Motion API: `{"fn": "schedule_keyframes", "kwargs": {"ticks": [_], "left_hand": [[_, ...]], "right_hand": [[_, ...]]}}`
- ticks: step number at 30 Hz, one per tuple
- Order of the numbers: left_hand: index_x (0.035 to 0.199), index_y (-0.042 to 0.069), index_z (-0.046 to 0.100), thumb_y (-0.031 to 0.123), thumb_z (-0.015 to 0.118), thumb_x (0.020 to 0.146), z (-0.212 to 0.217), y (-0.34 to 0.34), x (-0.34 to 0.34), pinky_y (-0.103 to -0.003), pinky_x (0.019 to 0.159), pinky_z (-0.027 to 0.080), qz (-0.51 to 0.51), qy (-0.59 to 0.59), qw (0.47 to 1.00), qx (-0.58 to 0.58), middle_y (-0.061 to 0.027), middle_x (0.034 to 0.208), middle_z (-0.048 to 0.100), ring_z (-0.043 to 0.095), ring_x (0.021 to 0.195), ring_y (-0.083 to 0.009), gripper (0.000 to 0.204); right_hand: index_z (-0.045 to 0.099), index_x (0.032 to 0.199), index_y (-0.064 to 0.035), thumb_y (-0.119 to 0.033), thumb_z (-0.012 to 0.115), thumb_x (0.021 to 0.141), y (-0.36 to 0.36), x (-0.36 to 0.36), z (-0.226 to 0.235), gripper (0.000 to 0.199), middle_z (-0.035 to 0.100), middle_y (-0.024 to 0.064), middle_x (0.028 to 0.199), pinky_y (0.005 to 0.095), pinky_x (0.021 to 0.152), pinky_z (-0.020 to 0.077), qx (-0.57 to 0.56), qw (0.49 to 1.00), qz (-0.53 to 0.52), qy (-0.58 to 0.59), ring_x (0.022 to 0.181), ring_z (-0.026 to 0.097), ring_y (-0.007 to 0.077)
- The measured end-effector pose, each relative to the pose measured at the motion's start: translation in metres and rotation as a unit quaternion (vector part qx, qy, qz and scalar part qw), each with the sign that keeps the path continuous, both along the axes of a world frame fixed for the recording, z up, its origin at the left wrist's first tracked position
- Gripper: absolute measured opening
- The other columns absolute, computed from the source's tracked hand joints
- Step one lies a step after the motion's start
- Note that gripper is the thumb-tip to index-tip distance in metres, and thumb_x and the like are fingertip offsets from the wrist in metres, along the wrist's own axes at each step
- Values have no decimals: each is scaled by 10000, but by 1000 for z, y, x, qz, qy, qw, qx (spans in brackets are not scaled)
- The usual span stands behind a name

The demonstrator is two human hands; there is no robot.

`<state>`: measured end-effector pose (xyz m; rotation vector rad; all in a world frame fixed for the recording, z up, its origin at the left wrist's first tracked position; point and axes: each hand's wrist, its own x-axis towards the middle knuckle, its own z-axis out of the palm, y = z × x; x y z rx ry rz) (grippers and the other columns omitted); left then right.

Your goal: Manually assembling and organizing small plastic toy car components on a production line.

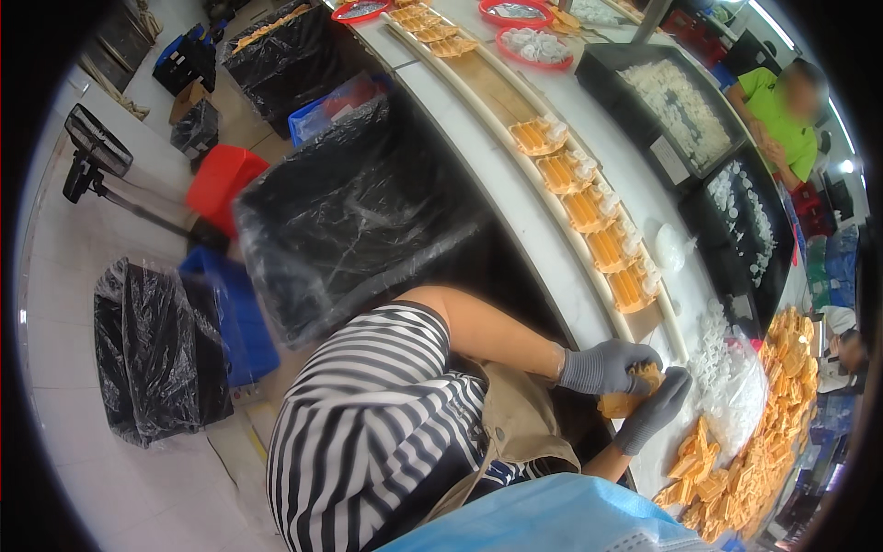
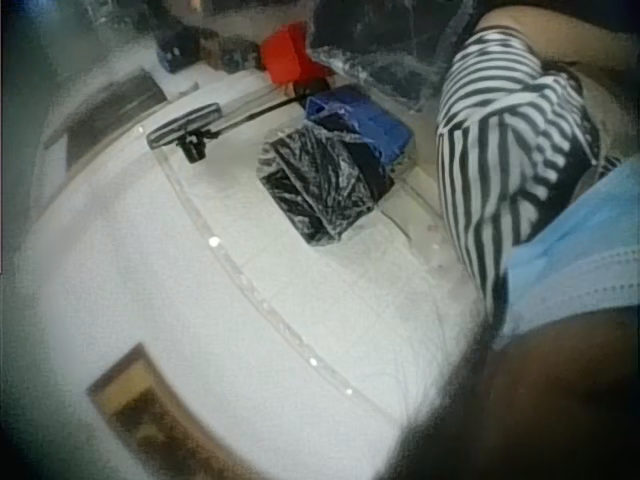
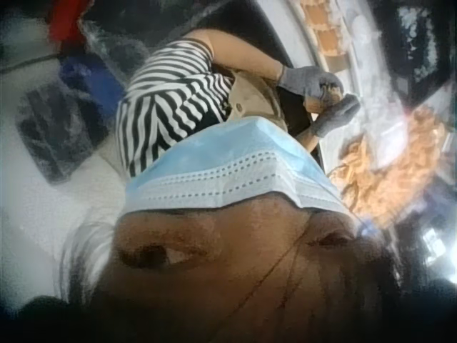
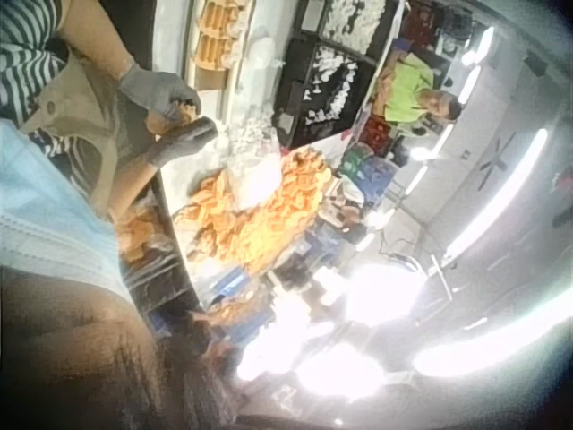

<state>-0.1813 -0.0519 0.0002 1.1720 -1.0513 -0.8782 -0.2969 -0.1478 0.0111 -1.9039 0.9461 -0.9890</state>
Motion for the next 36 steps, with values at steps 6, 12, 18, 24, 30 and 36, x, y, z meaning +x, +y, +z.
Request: {"fn": "schedule_keyframes", "kwargs": {"ticks": [6,12,18,24,30,36], "left_hand": [[1143,30,549,178,707,767,5,-3,-4,-351,851,476,65,-88,991,-80,-162,1028,621,613,971,-300,433],[1128,32,550,190,705,770,3,1,-9,-356,841,478,80,-110,985,-107,-156,1003,618,613,957,-293,420],[1238,74,470,243,660,868,10,-6,8,-287,927,426,10,205,967,-151,-49,1140,517,484,1086,-145,449],[1412,64,239,165,654,869,28,12,19,-325,992,412,-57,179,977,-99,-104,1306,406,425,1203,-190,691],[1251,7,490,103,682,831,11,14,16,-292,905,459,-64,135,986,79,-72,1136,598,559,1040,-135,472],[1223,11,518,97,721,786,3,11,16,-297,910,461,-105,95,987,82,-72,1132,603,557,1056,-142,489]], "right_hand": [[430,750,-33,-256,436,981,12,16,22,321,392,12,710,255,618,364,39,997,-29,-55,669,385,105],[441,744,-45,-270,434,982,4,4,10,327,398,-13,721,234,621,357,70,993,-11,-89,682,388,79],[374,1305,-4,-629,468,869,3,-9,-12,768,501,113,1171,363,927,440,-13,975,86,-204,1057,528,232],[458,1231,28,-120,685,745,32,-8,17,557,587,101,1055,295,807,488,147,975,124,-111,926,579,157],[472,1217,-20,-188,811,661,27,-20,13,673,618,152,1045,339,775,498,-141,983,98,-59,869,628,245],[493,1188,-77,-220,822,615,22,-31,15,676,617,149,939,381,669,490,-171,973,143,-62,781,611,331]]}}
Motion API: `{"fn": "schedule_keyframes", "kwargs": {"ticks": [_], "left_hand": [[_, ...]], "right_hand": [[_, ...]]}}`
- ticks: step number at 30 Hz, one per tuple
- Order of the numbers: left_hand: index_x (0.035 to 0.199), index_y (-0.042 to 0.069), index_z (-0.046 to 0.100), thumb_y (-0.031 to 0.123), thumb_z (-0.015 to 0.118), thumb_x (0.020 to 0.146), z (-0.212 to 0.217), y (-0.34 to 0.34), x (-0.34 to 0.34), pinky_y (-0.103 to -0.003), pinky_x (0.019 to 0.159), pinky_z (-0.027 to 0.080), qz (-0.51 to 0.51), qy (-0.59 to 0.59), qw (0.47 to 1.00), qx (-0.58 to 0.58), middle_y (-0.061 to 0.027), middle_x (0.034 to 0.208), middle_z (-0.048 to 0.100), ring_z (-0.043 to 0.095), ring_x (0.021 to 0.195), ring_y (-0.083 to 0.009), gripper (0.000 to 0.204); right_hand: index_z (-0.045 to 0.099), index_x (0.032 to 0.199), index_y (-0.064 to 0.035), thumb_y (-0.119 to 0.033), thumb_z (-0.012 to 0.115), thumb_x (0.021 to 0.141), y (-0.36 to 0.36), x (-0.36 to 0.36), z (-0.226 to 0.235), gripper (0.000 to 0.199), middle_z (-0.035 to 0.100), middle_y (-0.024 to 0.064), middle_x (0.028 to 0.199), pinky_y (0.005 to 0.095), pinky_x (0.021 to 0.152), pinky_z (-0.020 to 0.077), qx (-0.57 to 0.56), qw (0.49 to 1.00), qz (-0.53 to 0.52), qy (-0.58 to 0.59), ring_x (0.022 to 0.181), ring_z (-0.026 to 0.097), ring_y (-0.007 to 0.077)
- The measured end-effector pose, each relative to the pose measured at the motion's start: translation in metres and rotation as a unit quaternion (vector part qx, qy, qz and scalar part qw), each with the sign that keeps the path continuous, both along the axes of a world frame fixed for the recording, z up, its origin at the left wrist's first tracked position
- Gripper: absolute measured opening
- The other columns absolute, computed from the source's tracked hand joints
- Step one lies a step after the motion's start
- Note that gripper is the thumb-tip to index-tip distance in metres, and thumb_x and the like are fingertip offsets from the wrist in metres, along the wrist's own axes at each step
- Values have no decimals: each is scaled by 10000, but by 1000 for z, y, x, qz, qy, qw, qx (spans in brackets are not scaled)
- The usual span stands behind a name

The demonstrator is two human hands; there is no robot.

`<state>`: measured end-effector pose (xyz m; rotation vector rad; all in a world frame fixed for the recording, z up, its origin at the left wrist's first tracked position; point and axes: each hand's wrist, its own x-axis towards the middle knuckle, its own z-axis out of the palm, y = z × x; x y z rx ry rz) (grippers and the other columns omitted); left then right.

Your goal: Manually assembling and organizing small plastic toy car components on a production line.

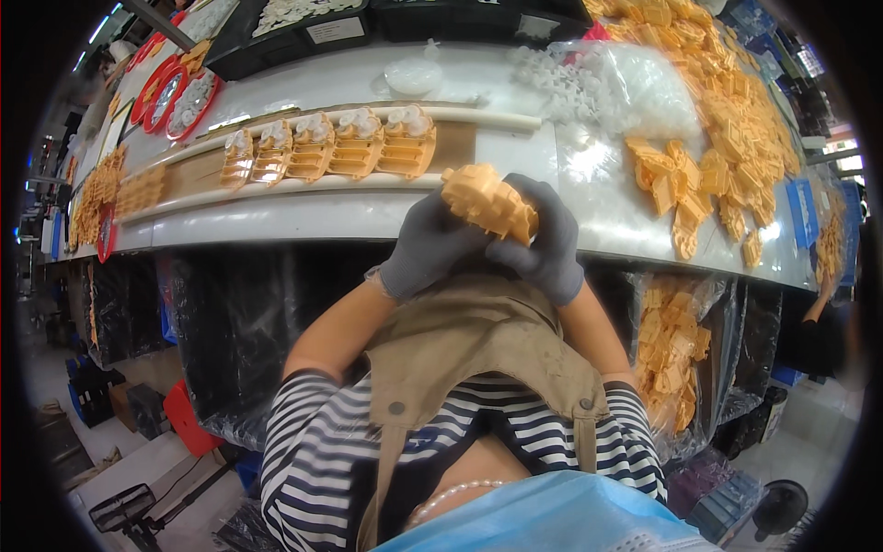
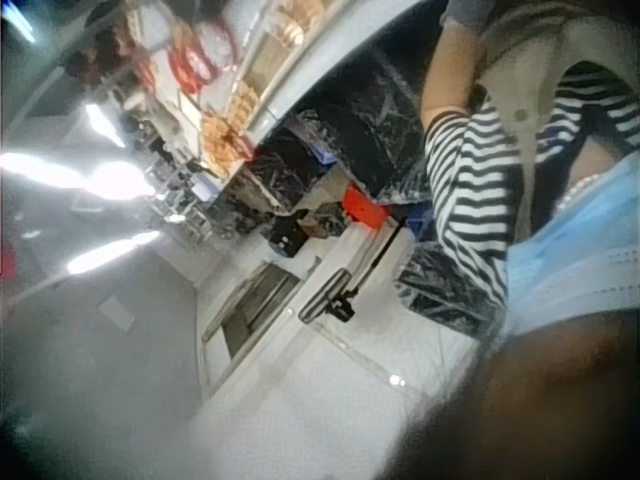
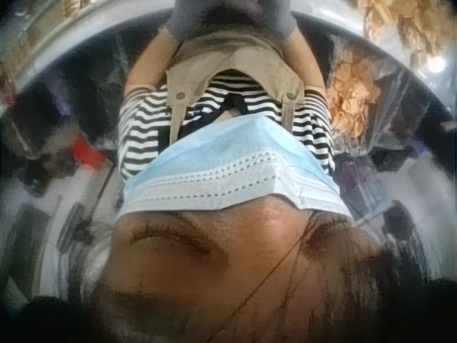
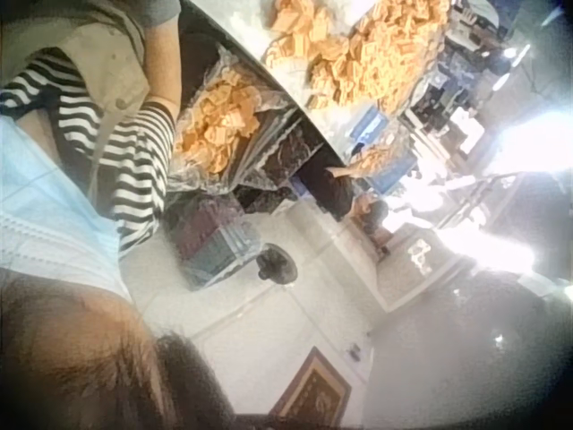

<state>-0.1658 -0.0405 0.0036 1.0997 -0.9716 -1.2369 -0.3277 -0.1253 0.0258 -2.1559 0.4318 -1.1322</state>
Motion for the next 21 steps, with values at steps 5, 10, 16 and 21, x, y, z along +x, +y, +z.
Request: {"fn": "schedule_keyframes", "kwargs": {"ticks": [5,10,16,21], "left_hand": [[1258,20,484,117,764,737,23,-6,-3,-327,960,441,0,131,983,-128,-103,1201,564,537,1112,-186,600],[1238,34,496,182,797,721,27,-5,11,-346,968,438,-77,82,991,-71,-125,1217,555,535,1124,-213,617],[1189,45,546,9,704,782,17,-2,6,-295,930,460,-82,56,988,-119,-66,1163,581,544,1063,-144,438],[1151,37,558,131,777,743,20,-3,-1,-314,907,474,-49,31,996,-64,-108,1166,582,569,1054,-189,473]], "right_hand": [[536,1114,-81,-257,809,618,-3,-6,12,593,625,138,891,370,653,488,-10,999,15,44,759,613,318],[577,1022,-72,-319,771,650,-6,-11,10,487,628,126,842,368,626,483,-38,999,24,27,710,612,309],[603,964,-68,-287,727,692,-6,-16,11,370,621,124,770,367,574,474,-90,995,-6,47,639,607,298],[635,935,-57,-247,692,719,-4,-18,5,293,574,115,677,373,527,455,-54,998,-14,37,568,575,292]]}}
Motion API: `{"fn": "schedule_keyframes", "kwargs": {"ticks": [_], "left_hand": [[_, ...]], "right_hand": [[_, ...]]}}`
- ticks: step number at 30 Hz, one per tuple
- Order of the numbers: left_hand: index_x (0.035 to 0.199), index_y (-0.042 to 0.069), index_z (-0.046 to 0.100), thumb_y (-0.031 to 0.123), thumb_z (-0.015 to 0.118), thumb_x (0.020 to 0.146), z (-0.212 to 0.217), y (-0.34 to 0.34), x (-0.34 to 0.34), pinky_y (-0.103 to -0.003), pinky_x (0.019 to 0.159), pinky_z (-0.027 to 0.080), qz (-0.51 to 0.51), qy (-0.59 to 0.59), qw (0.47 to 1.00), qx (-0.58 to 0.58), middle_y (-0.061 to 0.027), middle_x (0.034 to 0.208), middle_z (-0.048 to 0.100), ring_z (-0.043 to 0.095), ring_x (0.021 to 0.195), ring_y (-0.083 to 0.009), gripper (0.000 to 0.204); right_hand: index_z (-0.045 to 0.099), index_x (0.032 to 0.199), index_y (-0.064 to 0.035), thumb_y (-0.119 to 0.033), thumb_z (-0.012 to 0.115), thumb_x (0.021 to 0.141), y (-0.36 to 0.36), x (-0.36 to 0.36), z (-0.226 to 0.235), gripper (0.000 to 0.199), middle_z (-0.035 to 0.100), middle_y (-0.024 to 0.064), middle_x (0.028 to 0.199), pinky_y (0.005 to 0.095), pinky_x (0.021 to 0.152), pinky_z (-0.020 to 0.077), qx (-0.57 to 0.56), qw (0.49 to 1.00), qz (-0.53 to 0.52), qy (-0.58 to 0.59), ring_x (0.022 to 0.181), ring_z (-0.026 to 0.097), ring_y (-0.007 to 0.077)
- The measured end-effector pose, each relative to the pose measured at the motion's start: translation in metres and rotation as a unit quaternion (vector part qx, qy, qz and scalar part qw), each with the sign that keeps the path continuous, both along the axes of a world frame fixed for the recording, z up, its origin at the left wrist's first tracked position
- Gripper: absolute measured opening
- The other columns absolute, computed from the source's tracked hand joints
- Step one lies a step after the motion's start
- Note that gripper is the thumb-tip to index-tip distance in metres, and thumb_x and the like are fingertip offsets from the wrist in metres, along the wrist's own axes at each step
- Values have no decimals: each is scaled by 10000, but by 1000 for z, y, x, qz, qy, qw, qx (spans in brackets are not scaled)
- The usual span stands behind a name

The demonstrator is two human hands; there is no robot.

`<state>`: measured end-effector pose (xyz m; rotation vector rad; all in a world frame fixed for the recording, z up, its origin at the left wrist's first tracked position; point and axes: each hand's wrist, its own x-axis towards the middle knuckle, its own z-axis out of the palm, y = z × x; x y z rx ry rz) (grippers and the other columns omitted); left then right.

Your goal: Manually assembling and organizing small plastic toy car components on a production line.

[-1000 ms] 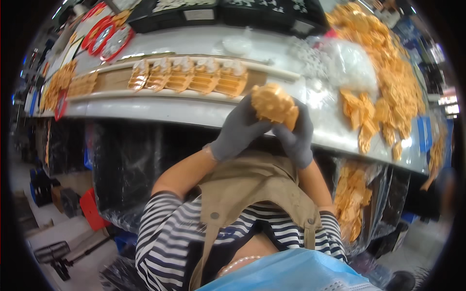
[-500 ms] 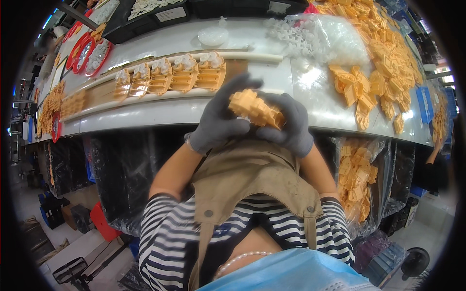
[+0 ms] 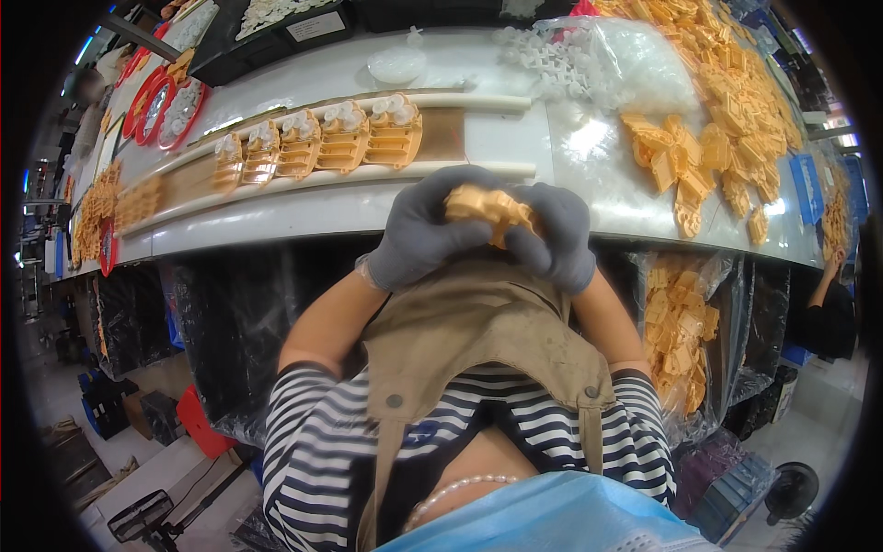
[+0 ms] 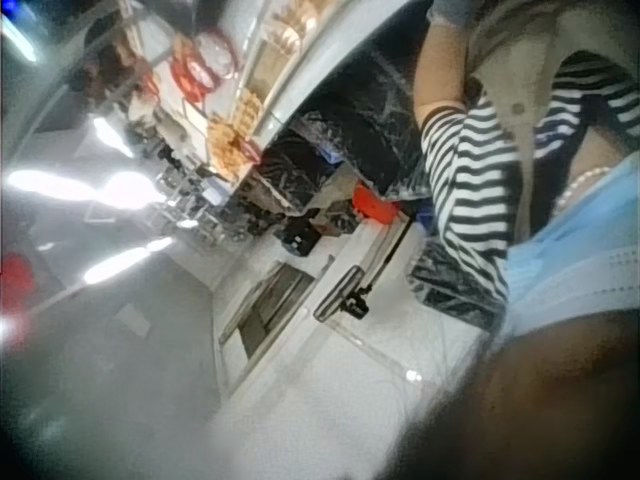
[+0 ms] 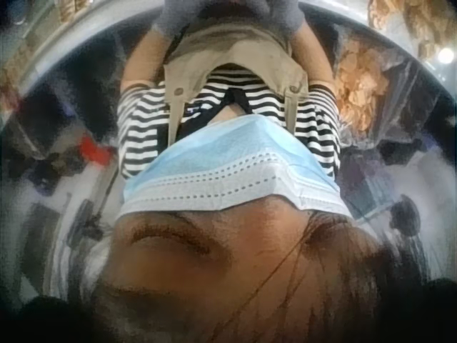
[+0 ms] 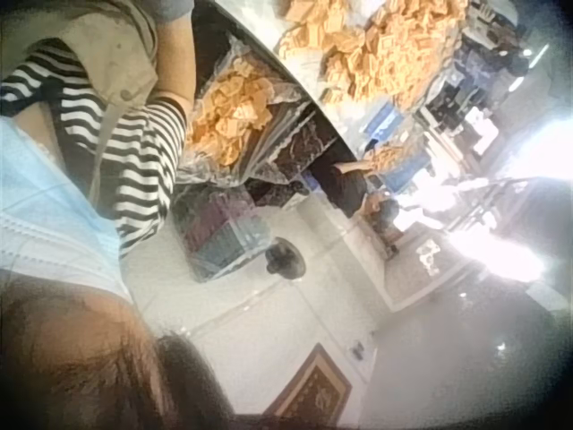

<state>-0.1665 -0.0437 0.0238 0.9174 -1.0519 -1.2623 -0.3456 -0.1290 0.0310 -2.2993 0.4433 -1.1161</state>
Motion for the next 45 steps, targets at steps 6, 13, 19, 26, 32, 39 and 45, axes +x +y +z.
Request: {"fn": "schedule_keyframes", "kwargs": {"ticks": [6,13,19,26,32,39,45], "left_hand": [[1140,49,557,37,702,801,0,-3,1,-281,910,455,-10,-10,999,-49,-54,1128,579,540,1029,-126,369],[1055,53,535,63,663,823,6,-5,4,-311,898,428,-22,-116,974,-196,-108,1132,529,524,1033,-190,265],[1072,39,541,66,664,822,-2,-3,-1,-302,887,432,-3,-87,980,-179,-112,1125,540,531,1027,-191,280],[1055,40,562,45,655,836,-2,-3,-16,-291,882,448,31,-75,988,-135,-102,1115,569,549,1011,-177,238],[1159,42,519,187,683,850,-6,-17,-20,-281,905,458,93,87,991,-51,-92,1157,562,541,1049,-156,379],[1462,64,157,-19,589,851,-4,-31,-27,-316,1000,409,69,-105,992,1,-173,1333,457,492,1175,-225,753],[1320,81,462,195,640,853,-24,-25,18,-446,1074,299,247,-515,807,-149,-138,1417,369,398,1270,-361,513]], "right_hand": [[636,947,-72,-209,707,712,1,-1,7,281,574,114,744,359,595,474,11,998,-27,47,668,581,290],[576,1011,-90,-107,809,614,21,6,2,460,567,106,977,352,712,490,38,998,-24,-33,864,567,274],[567,1010,-72,-61,788,633,22,11,-4,438,573,115,958,342,711,494,68,992,-22,-102,856,586,276],[587,978,-54,-38,724,690,24,4,-4,320,579,130,924,334,699,487,93,990,-47,-97,809,593,281],[518,1145,-58,-168,730,747,0,-11,-5,464,592,142,942,352,743,490,95,994,-57,-10,851,603,303],[507,1198,-33,-179,700,807,-52,-52,-37,460,620,120,950,281,681,518,188,965,-151,-99,781,625,185],[547,914,-23,-256,685,841,-293,-228,-44,280,553,36,754,229,499,423,145,927,-296,-179,567,493,111]]}}
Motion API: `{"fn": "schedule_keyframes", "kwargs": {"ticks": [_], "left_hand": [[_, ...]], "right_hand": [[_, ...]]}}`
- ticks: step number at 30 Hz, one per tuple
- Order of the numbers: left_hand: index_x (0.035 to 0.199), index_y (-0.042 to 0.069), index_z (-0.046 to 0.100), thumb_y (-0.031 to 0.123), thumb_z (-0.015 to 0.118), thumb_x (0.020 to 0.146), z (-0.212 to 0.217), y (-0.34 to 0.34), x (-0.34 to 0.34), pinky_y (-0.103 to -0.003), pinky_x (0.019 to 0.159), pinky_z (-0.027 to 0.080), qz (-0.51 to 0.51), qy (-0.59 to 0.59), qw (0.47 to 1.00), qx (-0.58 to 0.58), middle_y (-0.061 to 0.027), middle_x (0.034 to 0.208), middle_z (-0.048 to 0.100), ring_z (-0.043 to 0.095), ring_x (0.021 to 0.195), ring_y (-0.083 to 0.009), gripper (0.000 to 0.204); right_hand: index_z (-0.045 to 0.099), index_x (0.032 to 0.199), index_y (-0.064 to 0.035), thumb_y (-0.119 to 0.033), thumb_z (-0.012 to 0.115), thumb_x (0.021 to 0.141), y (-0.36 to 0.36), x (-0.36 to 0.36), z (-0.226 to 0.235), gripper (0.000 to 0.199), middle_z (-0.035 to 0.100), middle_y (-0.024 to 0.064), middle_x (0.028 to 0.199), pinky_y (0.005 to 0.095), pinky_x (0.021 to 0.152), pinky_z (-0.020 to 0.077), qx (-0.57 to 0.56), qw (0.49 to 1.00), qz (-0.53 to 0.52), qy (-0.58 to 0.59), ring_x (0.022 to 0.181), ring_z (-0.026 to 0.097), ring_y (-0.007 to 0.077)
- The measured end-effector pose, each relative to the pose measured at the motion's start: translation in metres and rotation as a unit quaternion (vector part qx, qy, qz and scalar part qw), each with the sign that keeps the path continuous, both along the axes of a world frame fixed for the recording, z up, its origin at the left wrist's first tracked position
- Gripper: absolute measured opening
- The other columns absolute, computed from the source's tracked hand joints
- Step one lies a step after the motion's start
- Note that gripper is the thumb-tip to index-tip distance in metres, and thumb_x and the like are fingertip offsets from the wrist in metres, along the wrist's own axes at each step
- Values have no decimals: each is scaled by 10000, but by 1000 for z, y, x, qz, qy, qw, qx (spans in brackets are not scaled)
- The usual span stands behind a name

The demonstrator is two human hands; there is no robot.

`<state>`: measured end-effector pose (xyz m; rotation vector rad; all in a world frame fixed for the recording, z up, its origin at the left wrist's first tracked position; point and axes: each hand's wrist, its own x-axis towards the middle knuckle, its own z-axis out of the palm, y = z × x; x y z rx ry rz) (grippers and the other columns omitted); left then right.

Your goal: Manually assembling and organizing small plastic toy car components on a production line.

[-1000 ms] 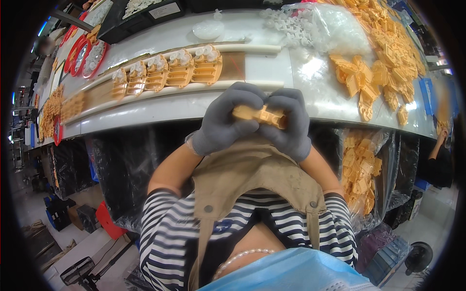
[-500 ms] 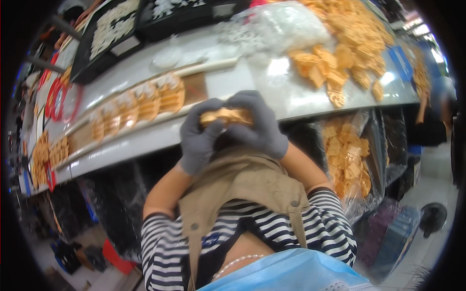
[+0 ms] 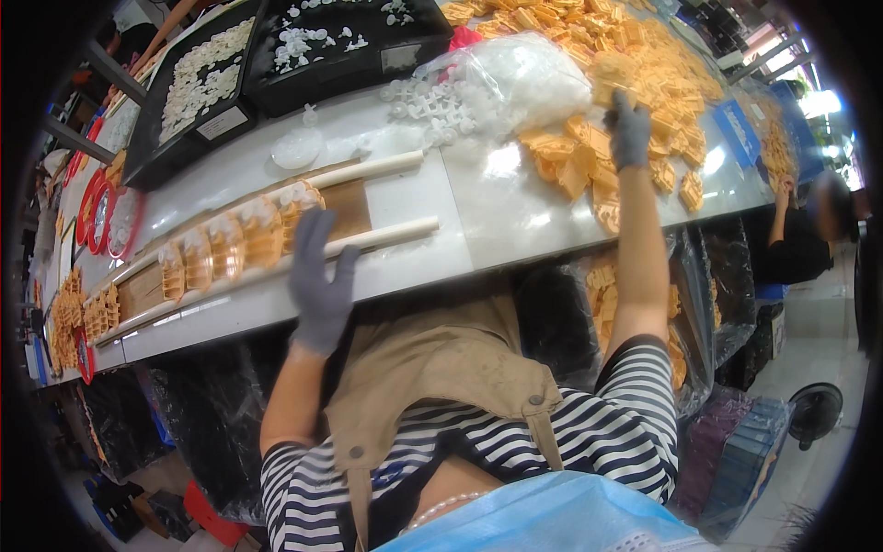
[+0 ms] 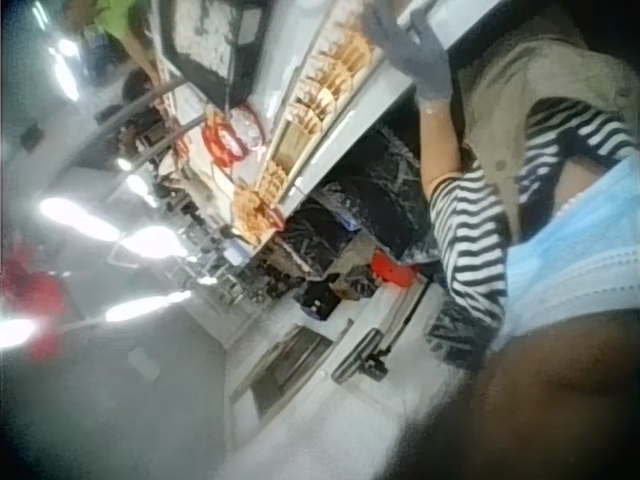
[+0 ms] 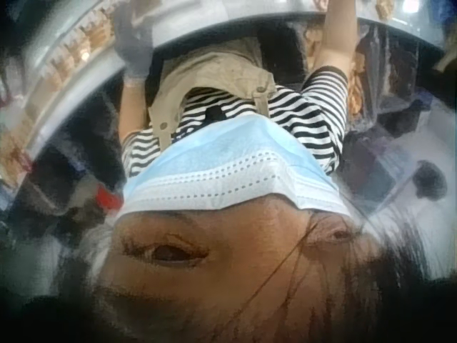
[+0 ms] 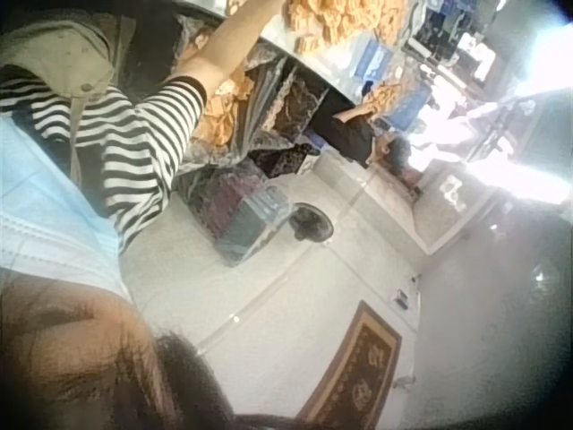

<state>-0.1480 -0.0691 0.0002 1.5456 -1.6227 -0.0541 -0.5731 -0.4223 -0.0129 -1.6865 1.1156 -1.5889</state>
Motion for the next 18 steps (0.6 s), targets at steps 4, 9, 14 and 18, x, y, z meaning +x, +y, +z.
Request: {"fn": "schedule_keyframes", "kwargs": {"ticks": [4,9,14,18], "left_hand": [[1320,131,468,374,648,816,-29,7,34,-540,1107,139,173,-145,971,76,-149,1441,336,287,1340,-342,587],[1320,154,471,360,657,803,-39,19,47,-530,1110,145,210,-176,957,91,-140,1443,336,257,1347,-368,587],[1316,154,477,378,641,814,-43,15,47,-537,1108,138,215,-190,953,97,-148,1442,334,247,1351,-365,574],[1316,158,478,391,628,821,-43,11,43,-553,1104,128,211,-201,951,105,-157,1438,335,239,1352,-379,567]], "right_hand": [[554,914,-23,-228,664,858,-101,-60,-34,239,550,49,712,203,447,418,114,990,62,-56,528,475,117],[521,1012,42,-223,593,905,-69,-9,8,295,573,116,799,184,434,408,339,780,113,-513,527,465,105],[505,1031,53,-227,580,914,-79,-15,-8,313,571,140,860,173,462,425,351,803,201,-437,551,476,104],[491,999,40,-201,608,898,-78,-14,-6,286,558,165,918,215,521,473,356,788,103,-492,618,509,148]]}}
